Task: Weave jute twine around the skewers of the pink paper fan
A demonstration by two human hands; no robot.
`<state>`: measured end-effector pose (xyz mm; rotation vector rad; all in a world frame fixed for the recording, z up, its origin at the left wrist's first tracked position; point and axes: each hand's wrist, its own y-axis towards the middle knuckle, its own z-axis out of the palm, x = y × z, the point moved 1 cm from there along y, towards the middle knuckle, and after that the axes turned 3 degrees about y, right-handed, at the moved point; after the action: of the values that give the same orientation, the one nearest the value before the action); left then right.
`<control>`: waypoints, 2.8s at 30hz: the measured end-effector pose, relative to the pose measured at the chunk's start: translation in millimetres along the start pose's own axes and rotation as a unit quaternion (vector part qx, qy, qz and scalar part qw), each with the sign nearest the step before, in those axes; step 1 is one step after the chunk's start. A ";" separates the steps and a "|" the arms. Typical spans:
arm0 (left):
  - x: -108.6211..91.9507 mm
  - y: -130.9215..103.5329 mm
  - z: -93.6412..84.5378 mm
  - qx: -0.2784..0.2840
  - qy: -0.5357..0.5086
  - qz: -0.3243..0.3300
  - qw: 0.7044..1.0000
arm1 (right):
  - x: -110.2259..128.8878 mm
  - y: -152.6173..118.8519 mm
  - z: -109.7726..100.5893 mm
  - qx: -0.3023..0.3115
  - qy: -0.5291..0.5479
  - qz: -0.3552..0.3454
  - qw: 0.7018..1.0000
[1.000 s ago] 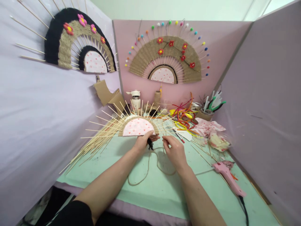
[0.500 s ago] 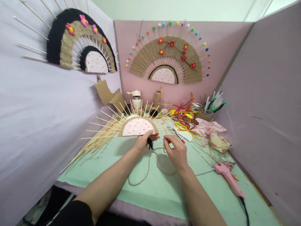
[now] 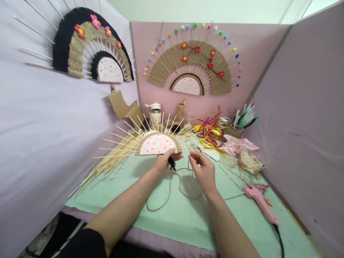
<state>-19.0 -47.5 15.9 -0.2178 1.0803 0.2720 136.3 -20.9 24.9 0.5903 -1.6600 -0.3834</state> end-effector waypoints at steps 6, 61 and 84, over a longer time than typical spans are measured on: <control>-1.4 -1.3 1.2 0.011 0.000 0.002 1.000 | -5.0 0.8 0.2 0.005 0.032 0.032 0.999; -2.3 -9.9 7.8 0.055 -0.011 -0.002 0.998 | -6.1 -0.1 -1.6 -0.045 -0.201 -0.171 0.963; 16.2 -15.2 17.2 0.041 -0.113 -0.130 0.984 | -11.8 -3.8 2.8 0.048 -0.292 -0.115 0.948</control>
<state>7.4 -54.8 10.0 -0.2459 0.8255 0.0166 135.4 -17.3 12.8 0.7977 -2.1906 -0.7008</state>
